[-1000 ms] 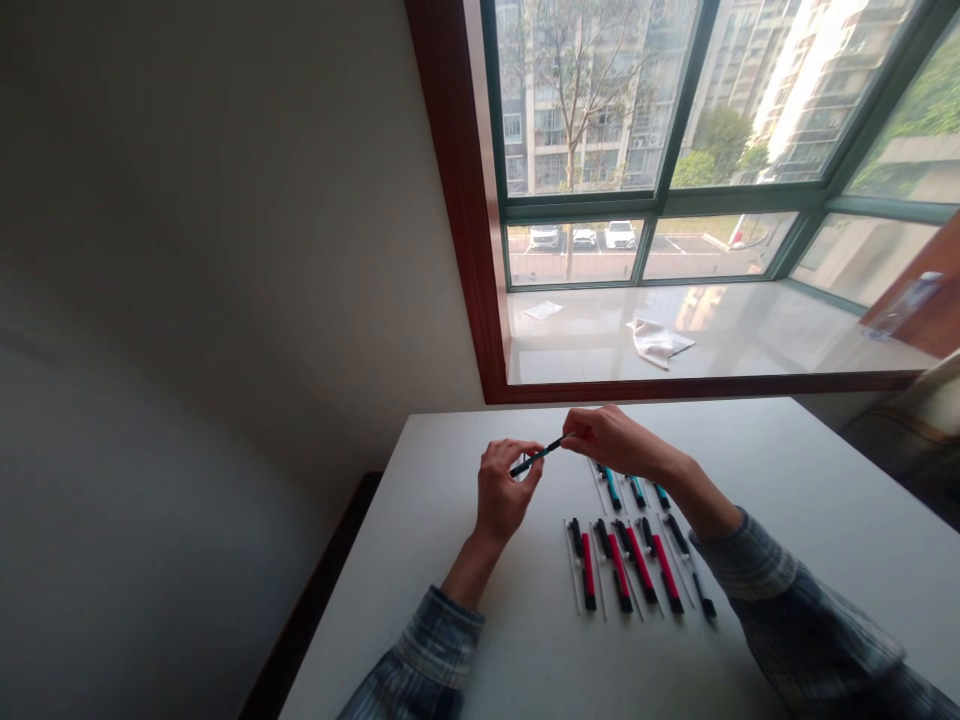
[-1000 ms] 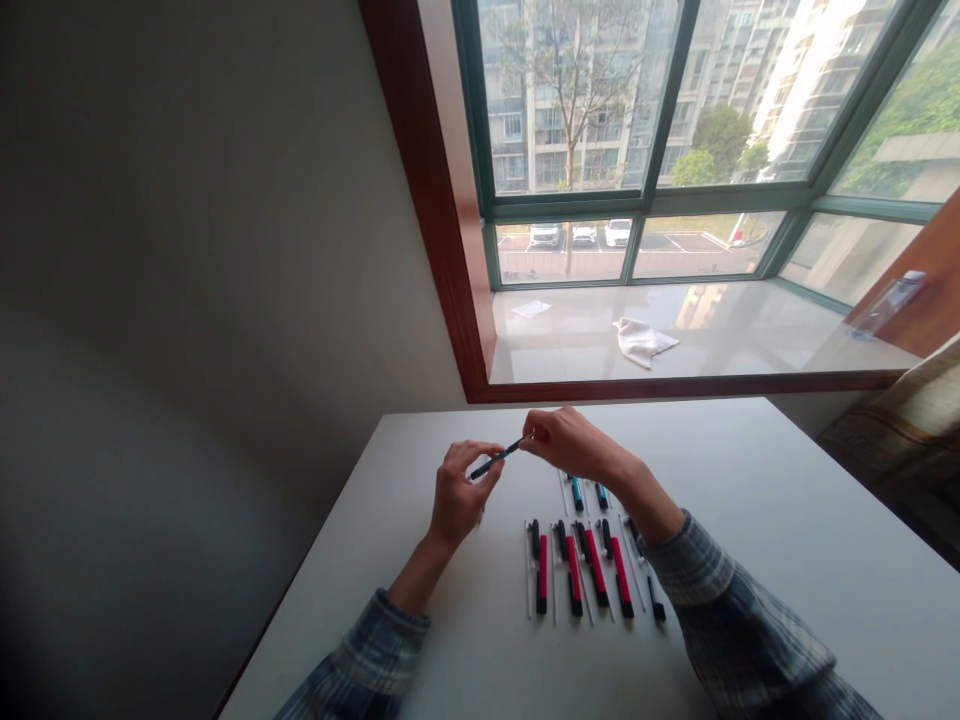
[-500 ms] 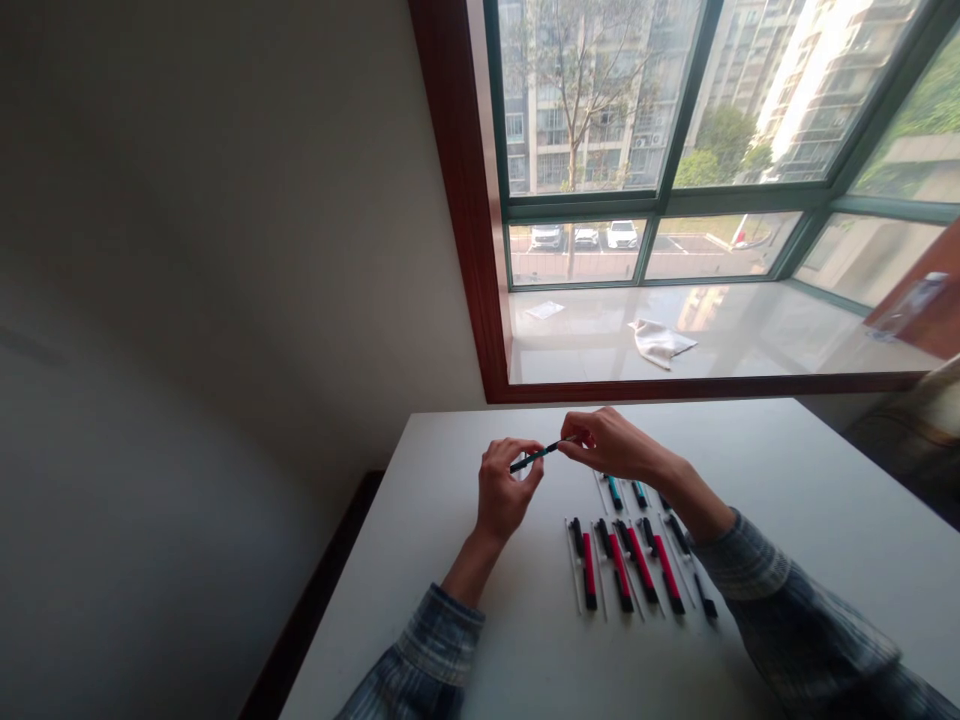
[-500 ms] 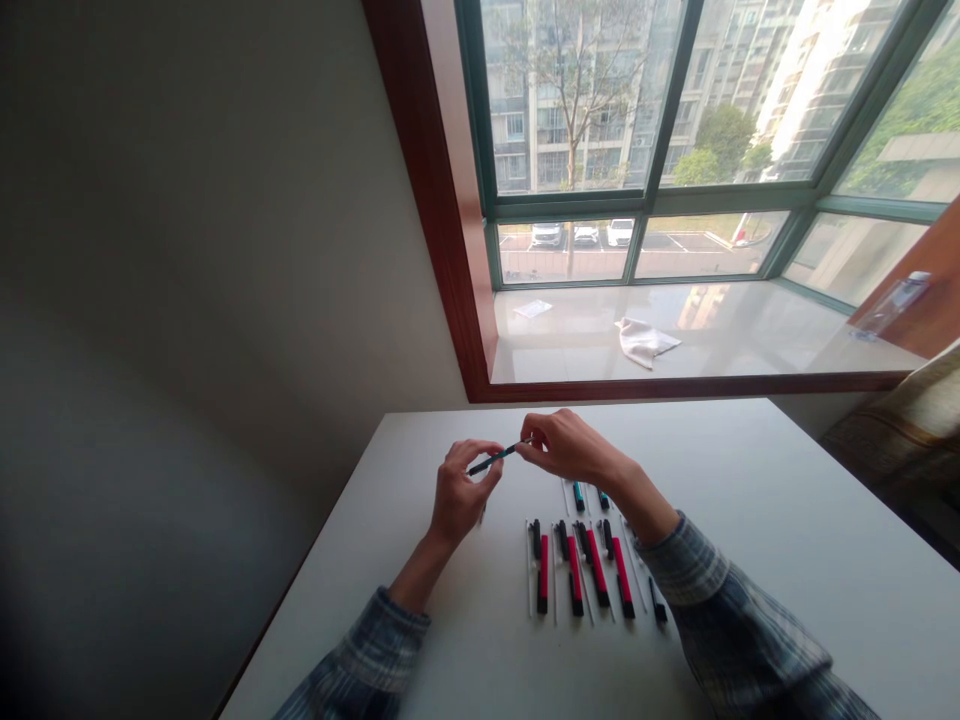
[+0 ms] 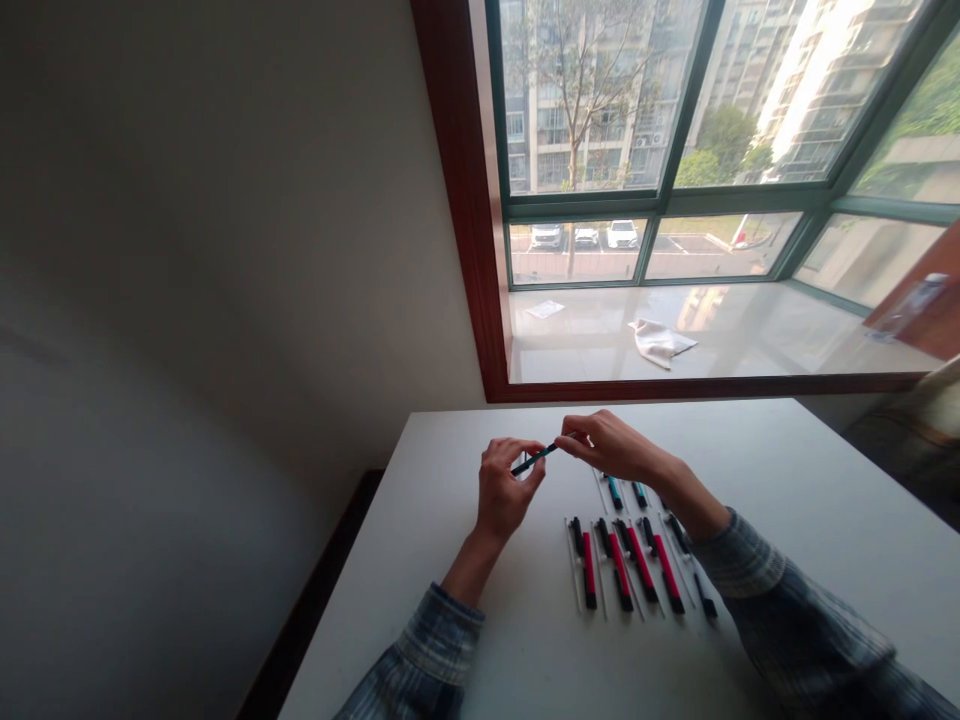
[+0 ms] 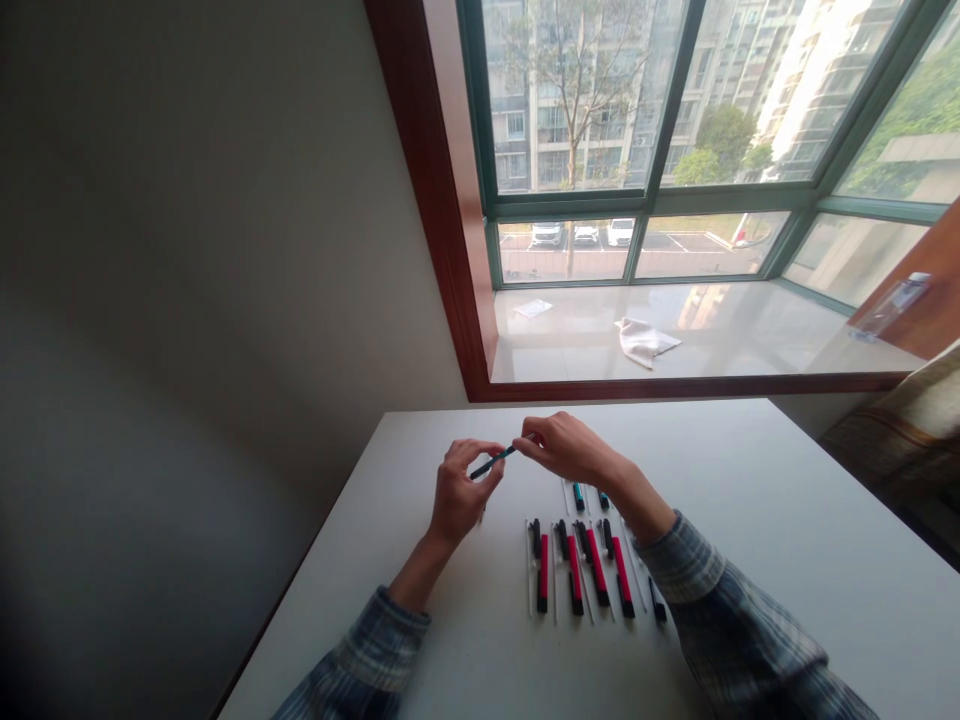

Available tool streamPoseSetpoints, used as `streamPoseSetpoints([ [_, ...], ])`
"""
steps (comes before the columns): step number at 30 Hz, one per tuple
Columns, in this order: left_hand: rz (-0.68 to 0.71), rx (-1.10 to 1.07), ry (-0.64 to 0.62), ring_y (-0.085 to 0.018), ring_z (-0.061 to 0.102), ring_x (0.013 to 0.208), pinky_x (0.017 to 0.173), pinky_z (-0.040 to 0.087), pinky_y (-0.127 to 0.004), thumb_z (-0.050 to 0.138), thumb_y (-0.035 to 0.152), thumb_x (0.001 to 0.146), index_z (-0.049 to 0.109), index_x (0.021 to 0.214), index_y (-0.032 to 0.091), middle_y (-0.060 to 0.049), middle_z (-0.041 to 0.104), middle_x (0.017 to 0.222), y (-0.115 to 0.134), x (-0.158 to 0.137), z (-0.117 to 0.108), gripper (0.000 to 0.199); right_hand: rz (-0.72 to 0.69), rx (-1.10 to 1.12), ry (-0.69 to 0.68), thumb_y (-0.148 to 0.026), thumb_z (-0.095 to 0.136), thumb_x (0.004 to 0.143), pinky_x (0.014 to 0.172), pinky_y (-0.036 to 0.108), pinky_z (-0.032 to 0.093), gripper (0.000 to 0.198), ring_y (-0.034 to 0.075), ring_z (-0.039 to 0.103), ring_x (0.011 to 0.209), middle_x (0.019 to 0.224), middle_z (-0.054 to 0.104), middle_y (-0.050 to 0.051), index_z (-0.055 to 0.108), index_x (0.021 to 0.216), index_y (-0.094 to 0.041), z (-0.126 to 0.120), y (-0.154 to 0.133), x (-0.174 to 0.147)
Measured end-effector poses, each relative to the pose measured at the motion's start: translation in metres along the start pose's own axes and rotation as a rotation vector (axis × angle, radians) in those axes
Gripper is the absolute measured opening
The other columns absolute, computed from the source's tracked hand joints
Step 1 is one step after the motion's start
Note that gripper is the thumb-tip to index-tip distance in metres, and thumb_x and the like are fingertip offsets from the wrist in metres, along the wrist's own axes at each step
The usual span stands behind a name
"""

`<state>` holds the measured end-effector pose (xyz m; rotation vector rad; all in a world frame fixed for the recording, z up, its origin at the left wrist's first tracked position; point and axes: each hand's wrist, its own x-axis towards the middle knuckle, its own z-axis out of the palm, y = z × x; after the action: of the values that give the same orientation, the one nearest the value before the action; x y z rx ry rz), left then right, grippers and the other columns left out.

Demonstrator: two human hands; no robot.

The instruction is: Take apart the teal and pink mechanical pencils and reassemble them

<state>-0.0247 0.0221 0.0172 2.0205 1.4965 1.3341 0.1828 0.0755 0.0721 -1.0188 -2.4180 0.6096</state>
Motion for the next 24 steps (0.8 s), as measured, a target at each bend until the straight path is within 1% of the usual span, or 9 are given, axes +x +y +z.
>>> streamPoseSetpoints([
  [3, 0.003, 0.003, -0.001, -0.025, 0.063, 0.099, 0.092, 0.049, -0.043, 0.067, 0.021, 0.089, 0.074, 0.095, 0.027, -0.002, 0.076, 0.097, 0.0004, 0.0001, -0.0001, 0.011, -0.050, 0.051, 0.014, -0.032, 0.064, 0.093, 0.062, 0.026, 0.042, 0.014, 0.016, 0.061, 0.069, 0.083, 0.072, 0.004, 0.067, 0.098, -0.018, 0.0011, 0.0005, 0.0006],
  [5, 0.008, 0.005, 0.000, -0.025, 0.063, 0.099, 0.092, 0.048, -0.043, 0.067, 0.021, 0.089, 0.074, 0.094, 0.027, -0.002, 0.076, 0.097, 0.0008, 0.0002, -0.0003, 0.010, -0.038, 0.049, 0.026, -0.031, 0.063, 0.094, 0.061, 0.026, 0.041, 0.015, 0.015, 0.059, 0.065, 0.077, 0.070, 0.003, 0.066, 0.090, -0.018, 0.0019, 0.0006, 0.0008],
  [7, 0.015, 0.009, 0.003, -0.025, 0.063, 0.099, 0.093, 0.048, -0.043, 0.068, 0.022, 0.089, 0.073, 0.093, 0.027, -0.002, 0.076, 0.097, 0.0010, 0.0003, -0.0005, 0.009, -0.002, 0.030, 0.032, -0.034, 0.060, 0.096, 0.057, 0.026, 0.039, 0.024, 0.013, 0.054, 0.058, 0.067, 0.066, 0.002, 0.066, 0.081, -0.017, 0.0022, 0.0006, 0.0007],
  [12, 0.018, 0.003, 0.001, -0.025, 0.063, 0.098, 0.093, 0.048, -0.042, 0.068, 0.022, 0.089, 0.073, 0.096, 0.027, -0.002, 0.076, 0.097, 0.0012, 0.0000, -0.0010, 0.010, -0.055, 0.113, 0.043, -0.036, 0.067, 0.091, 0.059, 0.024, 0.042, 0.018, 0.013, 0.058, 0.064, 0.077, 0.069, 0.002, 0.068, 0.096, -0.018, 0.0013, 0.0017, 0.0000],
  [14, 0.015, 0.006, -0.003, -0.025, 0.063, 0.099, 0.093, 0.048, -0.043, 0.068, 0.021, 0.089, 0.073, 0.095, 0.027, -0.002, 0.076, 0.097, 0.0019, 0.0000, -0.0013, 0.010, -0.057, 0.111, 0.060, -0.036, 0.066, 0.092, 0.060, 0.024, 0.041, 0.018, 0.013, 0.058, 0.064, 0.076, 0.069, 0.002, 0.068, 0.091, -0.018, 0.0019, 0.0026, 0.0004],
  [18, 0.019, 0.016, -0.017, -0.026, 0.063, 0.100, 0.094, 0.047, -0.044, 0.068, 0.022, 0.089, 0.073, 0.095, 0.027, -0.002, 0.076, 0.098, 0.0031, 0.0002, -0.0017, 0.010, 0.024, -0.010, 0.091, -0.043, 0.061, 0.096, 0.053, 0.026, 0.033, 0.035, 0.011, 0.048, 0.053, 0.059, 0.062, 0.000, 0.066, 0.074, -0.017, 0.0033, 0.0033, 0.0010],
  [20, 0.015, 0.014, -0.016, -0.026, 0.063, 0.100, 0.094, 0.047, -0.044, 0.068, 0.022, 0.089, 0.073, 0.096, 0.027, -0.002, 0.076, 0.097, 0.0022, -0.0001, -0.0012, 0.010, 0.009, 0.005, 0.073, -0.043, 0.062, 0.095, 0.053, 0.025, 0.034, 0.031, 0.012, 0.049, 0.054, 0.062, 0.063, 0.000, 0.068, 0.080, -0.017, 0.0023, 0.0030, 0.0006],
  [22, 0.006, 0.006, -0.011, -0.026, 0.064, 0.100, 0.094, 0.048, -0.045, 0.068, 0.022, 0.088, 0.073, 0.096, 0.028, -0.002, 0.076, 0.097, 0.0006, -0.0004, -0.0003, 0.011, -0.046, 0.064, 0.046, -0.040, 0.066, 0.093, 0.057, 0.024, 0.039, 0.022, 0.013, 0.056, 0.061, 0.072, 0.068, 0.002, 0.068, 0.092, -0.018, 0.0007, 0.0027, -0.0001],
  [24, 0.000, 0.001, -0.008, -0.027, 0.064, 0.100, 0.094, 0.048, -0.045, 0.068, 0.022, 0.088, 0.073, 0.095, 0.028, -0.002, 0.076, 0.097, -0.0005, -0.0007, 0.0003, 0.010, -0.072, 0.088, 0.039, -0.037, 0.066, 0.092, 0.060, 0.024, 0.041, 0.018, 0.014, 0.059, 0.067, 0.078, 0.070, 0.002, 0.068, 0.094, -0.019, 0.0000, 0.0026, -0.0003],
])
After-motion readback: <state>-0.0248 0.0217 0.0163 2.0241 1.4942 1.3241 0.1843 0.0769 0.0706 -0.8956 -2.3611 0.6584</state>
